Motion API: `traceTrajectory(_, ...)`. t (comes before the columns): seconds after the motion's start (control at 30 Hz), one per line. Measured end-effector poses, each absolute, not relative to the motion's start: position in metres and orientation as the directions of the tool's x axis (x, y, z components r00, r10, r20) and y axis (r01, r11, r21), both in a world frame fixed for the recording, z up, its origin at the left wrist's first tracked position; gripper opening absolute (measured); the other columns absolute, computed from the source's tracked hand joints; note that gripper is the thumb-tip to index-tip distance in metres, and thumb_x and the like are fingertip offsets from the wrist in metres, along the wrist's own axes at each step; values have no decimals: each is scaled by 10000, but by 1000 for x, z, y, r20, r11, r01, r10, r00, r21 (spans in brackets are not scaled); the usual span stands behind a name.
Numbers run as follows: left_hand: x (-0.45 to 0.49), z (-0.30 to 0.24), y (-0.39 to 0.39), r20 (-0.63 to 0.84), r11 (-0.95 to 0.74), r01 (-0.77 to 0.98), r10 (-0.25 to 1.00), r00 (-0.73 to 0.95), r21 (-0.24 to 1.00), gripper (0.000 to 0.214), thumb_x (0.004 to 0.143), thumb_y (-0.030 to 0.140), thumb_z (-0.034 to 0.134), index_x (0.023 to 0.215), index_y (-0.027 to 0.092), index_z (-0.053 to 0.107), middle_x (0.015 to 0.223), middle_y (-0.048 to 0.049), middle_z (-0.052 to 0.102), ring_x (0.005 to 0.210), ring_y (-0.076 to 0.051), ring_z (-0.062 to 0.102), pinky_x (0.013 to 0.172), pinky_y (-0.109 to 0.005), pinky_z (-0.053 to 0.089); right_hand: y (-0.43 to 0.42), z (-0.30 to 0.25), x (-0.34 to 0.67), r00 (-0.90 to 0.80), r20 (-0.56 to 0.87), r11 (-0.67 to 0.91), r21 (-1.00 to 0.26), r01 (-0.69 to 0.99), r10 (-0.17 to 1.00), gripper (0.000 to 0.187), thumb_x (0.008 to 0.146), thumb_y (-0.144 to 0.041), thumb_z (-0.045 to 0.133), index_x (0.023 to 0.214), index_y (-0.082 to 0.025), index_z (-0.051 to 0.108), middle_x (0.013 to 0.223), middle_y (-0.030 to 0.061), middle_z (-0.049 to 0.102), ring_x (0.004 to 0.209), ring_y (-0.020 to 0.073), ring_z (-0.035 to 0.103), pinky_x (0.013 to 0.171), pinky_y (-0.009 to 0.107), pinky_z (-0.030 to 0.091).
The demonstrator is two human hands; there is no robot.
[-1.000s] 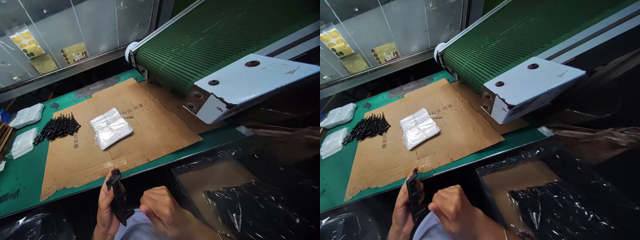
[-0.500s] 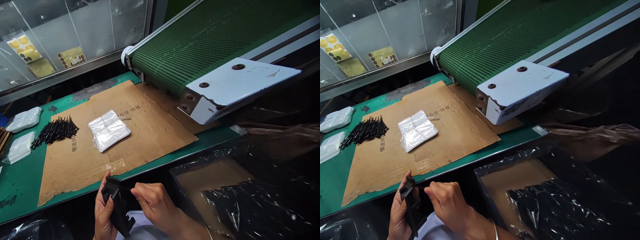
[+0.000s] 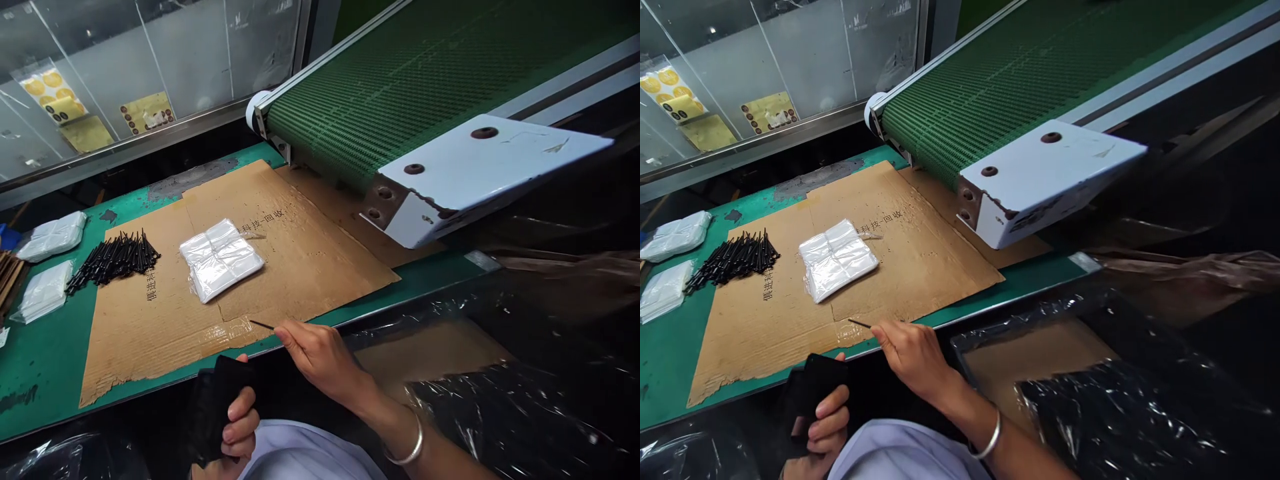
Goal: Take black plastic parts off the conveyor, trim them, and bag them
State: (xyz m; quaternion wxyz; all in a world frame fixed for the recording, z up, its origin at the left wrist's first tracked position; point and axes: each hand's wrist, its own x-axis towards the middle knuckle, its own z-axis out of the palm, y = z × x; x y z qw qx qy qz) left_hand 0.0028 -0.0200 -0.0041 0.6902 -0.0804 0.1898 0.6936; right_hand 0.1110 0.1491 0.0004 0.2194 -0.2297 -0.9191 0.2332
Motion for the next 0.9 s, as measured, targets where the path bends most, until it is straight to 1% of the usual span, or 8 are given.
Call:
traceTrajectory(0.17,5,2,-21,-473,-64,-998,879,-56,-2,106,792,198,565,880,168,617,607,43,371,400,-6,292,281,-31,210,185,-14,105,-682,276,734,-197,650,678,257,919,-215,367,784,-167,581,697,55,612,628,174,553,525,270,283)
traceTrajectory(0.3,8,3,-19,-450,-109,-991,891,-61,-81,180,742,193,609,917,152,595,623,37,372,459,-30,355,333,-51,278,202,-20,103,-645,299,696,-103,711,703,185,870,-163,421,852,-135,603,790,133,602,768,267,528,615,335,342)
traceTrajectory(0.4,10,0,-16,-469,-147,-986,878,-94,-77,211,744,186,592,952,153,586,621,35,371,493,-50,376,368,-73,299,192,-14,106,-651,397,751,-187,633,647,197,887,-188,405,952,-132,583,903,160,603,850,289,500,700,397,374)
traceTrajectory(0.53,10,-10,-14,-581,-201,-976,786,-210,81,203,755,189,564,954,166,598,629,25,404,521,-79,397,419,-137,355,141,-5,107,-700,571,868,-475,146,430,201,933,-256,345,1014,-179,512,861,80,604,822,205,518,729,359,428)
traceTrajectory(0.6,9,-14,-14,-646,-207,-962,713,-274,179,236,752,211,572,985,191,607,684,-6,479,583,-119,455,462,-200,410,111,-6,104,-719,637,866,-491,-99,279,293,945,-376,306,1060,-170,480,886,79,604,846,192,537,747,360,452)
traceTrajectory(0.67,8,-18,-14,-684,-199,-951,662,-307,235,303,736,214,593,1038,224,603,761,-34,545,659,-166,505,507,-265,449,89,-9,100,-710,681,869,-448,-210,179,450,922,-500,272,1116,-137,453,946,118,606,925,218,545,802,403,459)
traceTrajectory(0.77,10,-19,-11,-691,-201,-946,647,-322,253,415,671,164,659,1077,226,598,827,-46,601,744,-189,554,627,-309,481,81,-13,93,-724,663,868,-459,-191,192,447,911,-474,344,1138,-106,456,966,148,620,940,240,567,820,431,468)
traceTrajectory(0.9,21,-20,-6,-598,-255,-901,679,-426,352,452,655,185,708,1087,240,588,906,-58,662,825,-172,597,718,-286,461,109,-6,88,-741,580,748,-644,-160,340,296,895,-271,406,1135,-115,483,928,123,651,854,203,608,756,354,505)
